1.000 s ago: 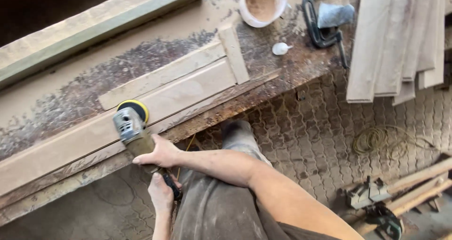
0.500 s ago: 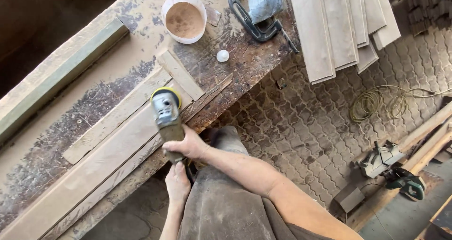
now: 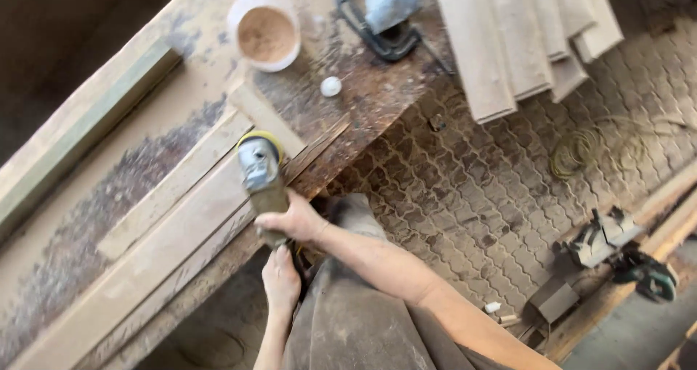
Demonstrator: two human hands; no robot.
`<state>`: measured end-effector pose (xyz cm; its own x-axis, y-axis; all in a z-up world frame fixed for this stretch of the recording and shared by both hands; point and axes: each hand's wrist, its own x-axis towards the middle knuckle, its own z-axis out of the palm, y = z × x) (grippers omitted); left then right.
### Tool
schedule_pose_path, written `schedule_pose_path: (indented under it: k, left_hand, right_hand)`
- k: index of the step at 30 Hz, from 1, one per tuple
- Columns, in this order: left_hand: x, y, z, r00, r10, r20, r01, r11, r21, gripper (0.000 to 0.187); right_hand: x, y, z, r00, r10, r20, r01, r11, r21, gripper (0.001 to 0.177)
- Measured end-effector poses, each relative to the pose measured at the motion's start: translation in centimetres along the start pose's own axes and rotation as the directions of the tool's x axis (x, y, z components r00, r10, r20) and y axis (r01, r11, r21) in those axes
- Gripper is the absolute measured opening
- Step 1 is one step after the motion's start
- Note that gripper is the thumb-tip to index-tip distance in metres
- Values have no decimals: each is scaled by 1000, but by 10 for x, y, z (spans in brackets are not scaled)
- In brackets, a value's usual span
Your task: Sanding wooden boards using an angle grinder and applying wood glue.
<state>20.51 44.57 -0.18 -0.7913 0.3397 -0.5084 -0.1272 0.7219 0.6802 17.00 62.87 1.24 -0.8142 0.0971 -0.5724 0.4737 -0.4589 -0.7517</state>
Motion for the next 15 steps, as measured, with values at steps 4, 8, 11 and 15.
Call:
schedule_pose_path:
  k: [4, 8, 11, 15]
  left_hand:
    - [-10, -4, -14, 948, -309, 73, 318, 920, -230, 51]
    - [-46, -55, -18, 993, -12, -116, 12, 1000, -3, 43]
    - [-48, -52, -4, 980, -174, -92, 151, 964, -220, 37]
    - [-13, -47, 2, 974, 226, 29, -224, 923, 312, 33]
  right_hand:
    - [12, 3, 25, 993, 111, 48, -120, 964, 237, 64]
    - [7, 50, 53, 999, 2, -40, -14, 950, -313, 70]
    - [0, 52, 49, 999, 22, 31, -9, 932, -363, 70]
    - [2, 27, 16, 999, 48, -3, -48, 998, -49, 53]
